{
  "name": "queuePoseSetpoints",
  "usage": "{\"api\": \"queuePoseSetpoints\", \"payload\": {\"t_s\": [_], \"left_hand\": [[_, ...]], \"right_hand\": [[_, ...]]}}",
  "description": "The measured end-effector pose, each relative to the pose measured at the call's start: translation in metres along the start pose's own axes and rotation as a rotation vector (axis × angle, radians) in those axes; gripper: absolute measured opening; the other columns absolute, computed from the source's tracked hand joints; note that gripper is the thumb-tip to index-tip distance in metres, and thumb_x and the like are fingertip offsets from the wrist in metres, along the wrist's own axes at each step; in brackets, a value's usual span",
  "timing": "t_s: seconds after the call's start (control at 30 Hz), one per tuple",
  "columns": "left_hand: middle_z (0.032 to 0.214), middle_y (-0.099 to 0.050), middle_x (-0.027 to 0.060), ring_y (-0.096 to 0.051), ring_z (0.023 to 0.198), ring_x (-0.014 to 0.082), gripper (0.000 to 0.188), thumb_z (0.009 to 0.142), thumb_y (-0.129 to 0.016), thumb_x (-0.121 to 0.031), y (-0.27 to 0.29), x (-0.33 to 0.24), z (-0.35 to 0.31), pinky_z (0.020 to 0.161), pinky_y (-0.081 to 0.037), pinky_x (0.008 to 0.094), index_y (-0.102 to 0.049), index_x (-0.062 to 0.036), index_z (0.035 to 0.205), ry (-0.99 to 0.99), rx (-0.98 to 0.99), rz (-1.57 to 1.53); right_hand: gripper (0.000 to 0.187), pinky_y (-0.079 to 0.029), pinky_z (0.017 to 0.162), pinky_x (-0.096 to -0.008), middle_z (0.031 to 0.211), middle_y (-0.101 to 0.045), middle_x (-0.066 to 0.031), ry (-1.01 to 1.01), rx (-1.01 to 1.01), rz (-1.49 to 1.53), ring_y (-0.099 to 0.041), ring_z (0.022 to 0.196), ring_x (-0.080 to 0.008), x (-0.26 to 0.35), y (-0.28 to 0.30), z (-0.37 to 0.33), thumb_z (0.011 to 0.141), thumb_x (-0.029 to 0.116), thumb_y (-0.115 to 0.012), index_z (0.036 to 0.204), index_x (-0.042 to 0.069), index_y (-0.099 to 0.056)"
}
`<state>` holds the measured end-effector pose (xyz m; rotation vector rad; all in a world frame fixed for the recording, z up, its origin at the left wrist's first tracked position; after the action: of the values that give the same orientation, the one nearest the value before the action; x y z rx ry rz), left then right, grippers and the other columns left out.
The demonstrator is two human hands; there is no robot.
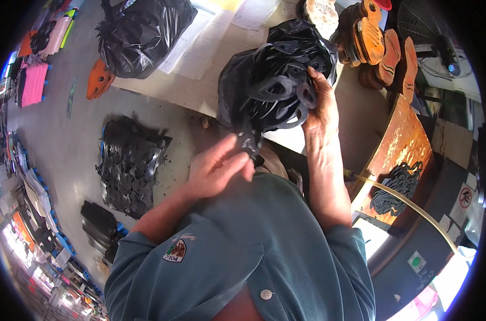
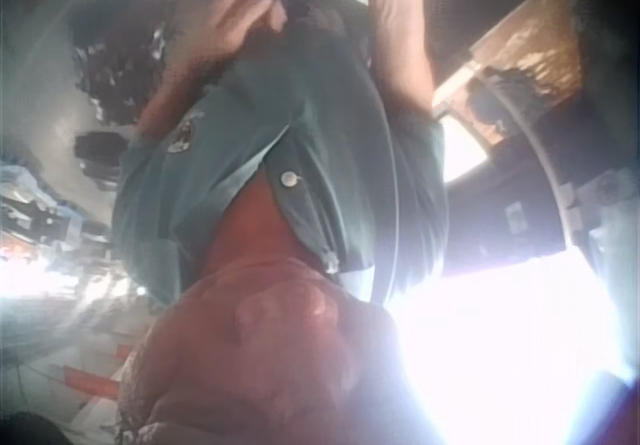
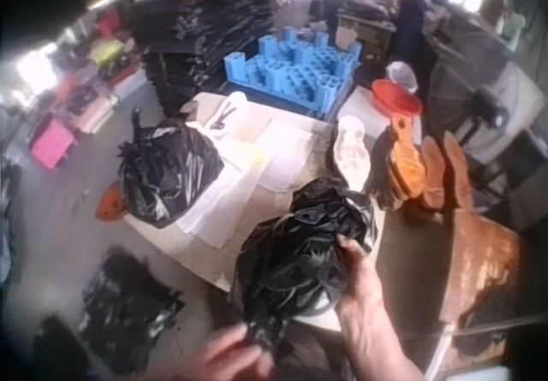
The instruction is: The person removes black plastic cutouts from a roller machine, separates them by hand, and places them into a black plastic bag. The person then ties the bag closed.
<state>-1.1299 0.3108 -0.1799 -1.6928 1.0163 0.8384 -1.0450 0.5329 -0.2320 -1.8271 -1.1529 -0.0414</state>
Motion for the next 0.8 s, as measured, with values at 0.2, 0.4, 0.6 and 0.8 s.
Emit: {"api": "queuePoseSetpoints", "payload": {"t_s": [0.2,0.4,0.6,0.8], "left_hand": [[0.099,-0.063,0.0105,-0.068,0.092,0.0268,0.022,0.115,-0.042,-0.02,-0.024,-0.057,0.007,0.097,-0.055,0.0486,-0.046,-0.003,0.13,-0.253,0.165,-0.823],[0.099,-0.057,0.01,-0.063,0.089,0.0286,0.035,0.116,-0.033,-0.027,-0.029,-0.106,0.007,0.1,-0.051,0.0571,-0.047,-0.009,0.143,-0.451,0.201,-0.606],[0.105,-0.061,0.0201,-0.067,0.097,0.0341,0.032,0.116,-0.035,-0.02,-0.028,-0.108,0.01,0.106,-0.05,0.0577,-0.045,-0.0078,0.143,-0.437,0.264,-0.72],[0.092,-0.058,0.0102,-0.062,0.082,0.0263,0.031,0.116,-0.036,-0.026,-0.018,-0.096,0.005,0.094,-0.054,0.0566,-0.049,-0.0085,0.138,-0.448,0.153,-0.547]], "right_hand": [[0.012,-0.062,0.075,-0.038,0.093,-0.065,-0.0077,0.139,-0.047,-0.217,-0.07,0.079,-0.0214,-0.026,0.014,-0.004,0.101,0.008,-0.067,0.108,-0.001,-0.063],[0.037,-0.055,0.099,-0.0361,0.128,-0.07,-0.0144,0.034,-0.027,-0.581,-0.068,0.11,-0.0222,-0.039,0.05,-0.035,0.102,0.006,-0.067,0.136,-0.006,-0.06],[0.048,-0.054,0.095,-0.0317,0.114,-0.073,-0.0119,-0.129,0.12,-1.201,-0.069,0.106,-0.0185,0.003,0.033,-0.06,0.103,0.031,-0.072,0.129,-0.008,-0.064],[0.072,-0.05,0.106,-0.0351,0.128,-0.07,-0.0216,0.051,0.026,-1.272,-0.068,0.117,-0.0255,0.017,0.037,-0.08,0.098,0.04,-0.074,0.145,-0.011,-0.054]]}}
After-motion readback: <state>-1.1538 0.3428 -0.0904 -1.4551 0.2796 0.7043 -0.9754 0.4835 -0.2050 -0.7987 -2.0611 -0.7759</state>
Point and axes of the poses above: each hand's wrist, its own z-axis towards the middle knuckle, its own y-axis out of the back of the hand, x = y × z, the point moved 10 cm from there along z, towards the middle knuckle
